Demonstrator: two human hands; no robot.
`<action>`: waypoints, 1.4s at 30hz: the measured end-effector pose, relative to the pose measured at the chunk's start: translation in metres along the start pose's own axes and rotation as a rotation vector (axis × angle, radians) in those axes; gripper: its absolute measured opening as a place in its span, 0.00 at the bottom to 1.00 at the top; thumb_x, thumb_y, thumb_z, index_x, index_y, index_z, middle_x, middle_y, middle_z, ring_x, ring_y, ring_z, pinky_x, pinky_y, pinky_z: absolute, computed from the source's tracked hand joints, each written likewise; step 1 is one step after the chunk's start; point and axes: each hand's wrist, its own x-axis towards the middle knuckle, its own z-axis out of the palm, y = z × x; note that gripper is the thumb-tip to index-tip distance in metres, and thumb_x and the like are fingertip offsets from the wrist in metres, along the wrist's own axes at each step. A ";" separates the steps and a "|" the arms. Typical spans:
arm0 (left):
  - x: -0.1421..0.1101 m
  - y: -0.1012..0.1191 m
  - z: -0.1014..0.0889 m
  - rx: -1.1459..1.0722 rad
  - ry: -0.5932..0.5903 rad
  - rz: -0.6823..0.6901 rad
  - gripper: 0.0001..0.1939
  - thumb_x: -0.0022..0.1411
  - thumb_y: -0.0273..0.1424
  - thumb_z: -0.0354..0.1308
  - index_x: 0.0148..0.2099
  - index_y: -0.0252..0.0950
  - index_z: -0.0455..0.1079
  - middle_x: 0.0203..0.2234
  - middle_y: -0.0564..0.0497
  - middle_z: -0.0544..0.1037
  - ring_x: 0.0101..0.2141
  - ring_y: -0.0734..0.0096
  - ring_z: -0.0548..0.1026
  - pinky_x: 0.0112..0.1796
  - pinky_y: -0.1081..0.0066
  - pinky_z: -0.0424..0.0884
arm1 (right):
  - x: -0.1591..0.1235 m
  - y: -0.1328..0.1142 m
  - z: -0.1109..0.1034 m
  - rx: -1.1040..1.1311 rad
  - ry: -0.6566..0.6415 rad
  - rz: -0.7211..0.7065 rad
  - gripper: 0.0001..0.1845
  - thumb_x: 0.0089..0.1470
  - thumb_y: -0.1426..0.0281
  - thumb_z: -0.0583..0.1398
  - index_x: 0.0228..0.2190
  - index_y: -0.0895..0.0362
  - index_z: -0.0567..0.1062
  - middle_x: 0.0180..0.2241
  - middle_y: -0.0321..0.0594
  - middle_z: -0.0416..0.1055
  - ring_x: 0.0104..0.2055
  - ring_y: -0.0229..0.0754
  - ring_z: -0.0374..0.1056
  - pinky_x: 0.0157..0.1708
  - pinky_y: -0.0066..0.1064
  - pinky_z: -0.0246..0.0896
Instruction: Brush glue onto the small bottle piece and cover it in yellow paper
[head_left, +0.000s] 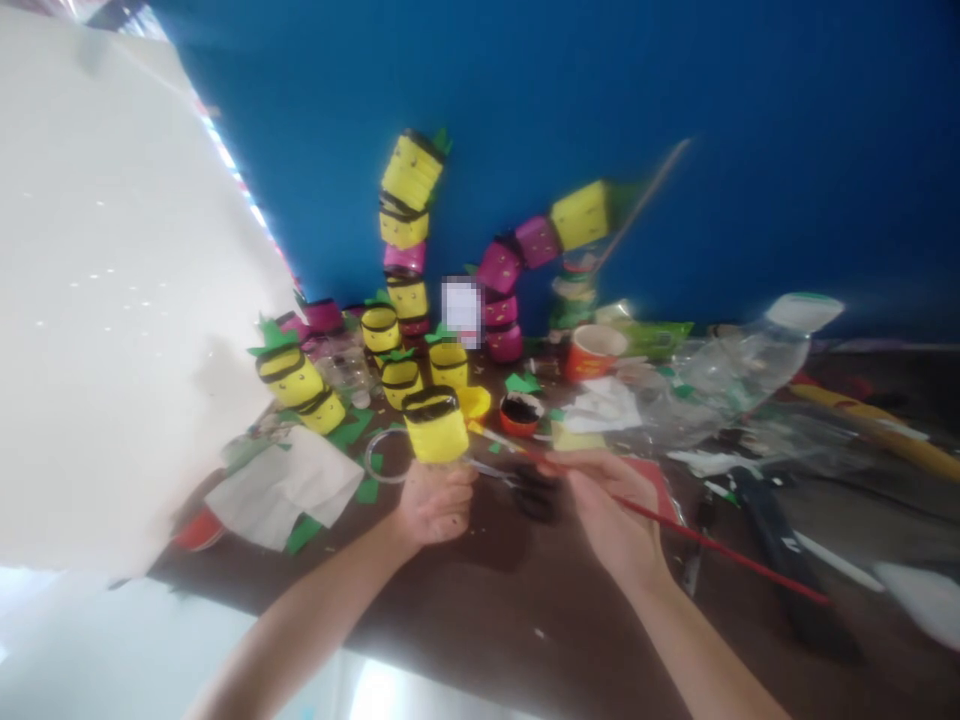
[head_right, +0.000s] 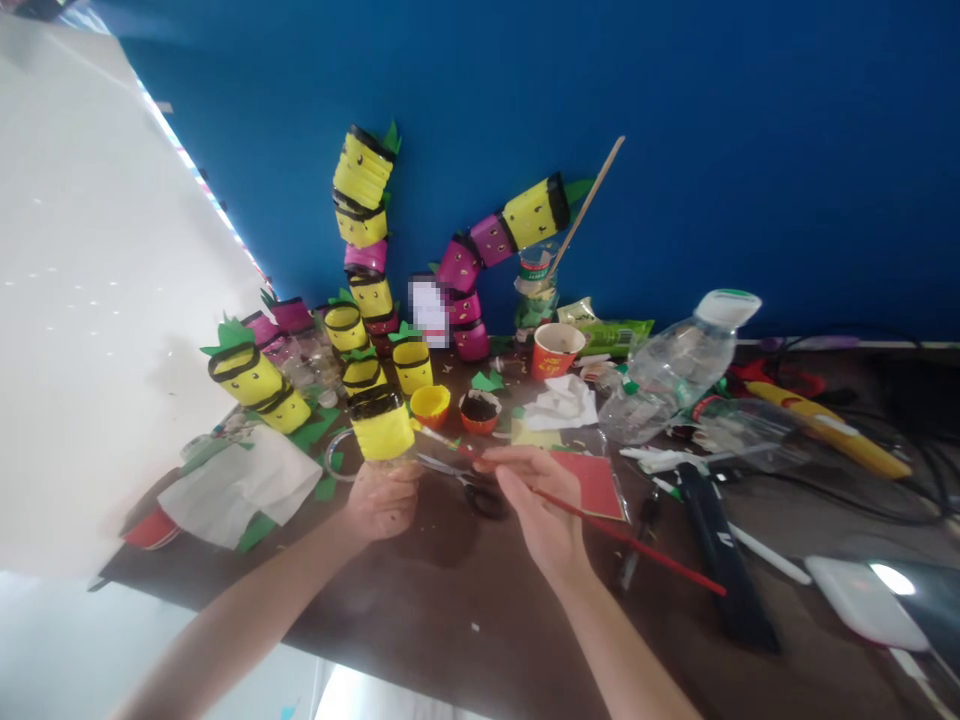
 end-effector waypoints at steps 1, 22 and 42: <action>0.000 0.000 0.001 0.011 0.001 -0.011 0.18 0.63 0.39 0.45 0.23 0.37 0.55 0.07 0.62 0.52 0.07 0.86 0.37 0.10 0.80 0.40 | -0.001 0.000 0.000 0.000 -0.029 -0.013 0.08 0.49 0.62 0.65 0.31 0.53 0.80 0.31 0.41 0.79 0.33 0.43 0.76 0.34 0.32 0.73; 0.001 -0.001 -0.001 0.023 -0.046 -0.036 0.22 0.65 0.44 0.41 0.24 0.36 0.57 0.07 0.62 0.52 0.07 0.86 0.37 0.10 0.80 0.41 | 0.001 -0.013 0.003 -0.113 -0.045 -0.086 0.07 0.49 0.62 0.65 0.27 0.51 0.81 0.32 0.39 0.79 0.34 0.42 0.76 0.35 0.30 0.73; 0.002 -0.002 -0.005 0.059 -0.056 -0.057 0.23 0.64 0.46 0.39 0.23 0.37 0.57 0.06 0.61 0.51 0.06 0.84 0.38 0.09 0.79 0.41 | 0.000 -0.021 0.013 -0.169 -0.161 -0.050 0.07 0.50 0.61 0.64 0.27 0.51 0.80 0.31 0.40 0.79 0.35 0.45 0.76 0.36 0.33 0.74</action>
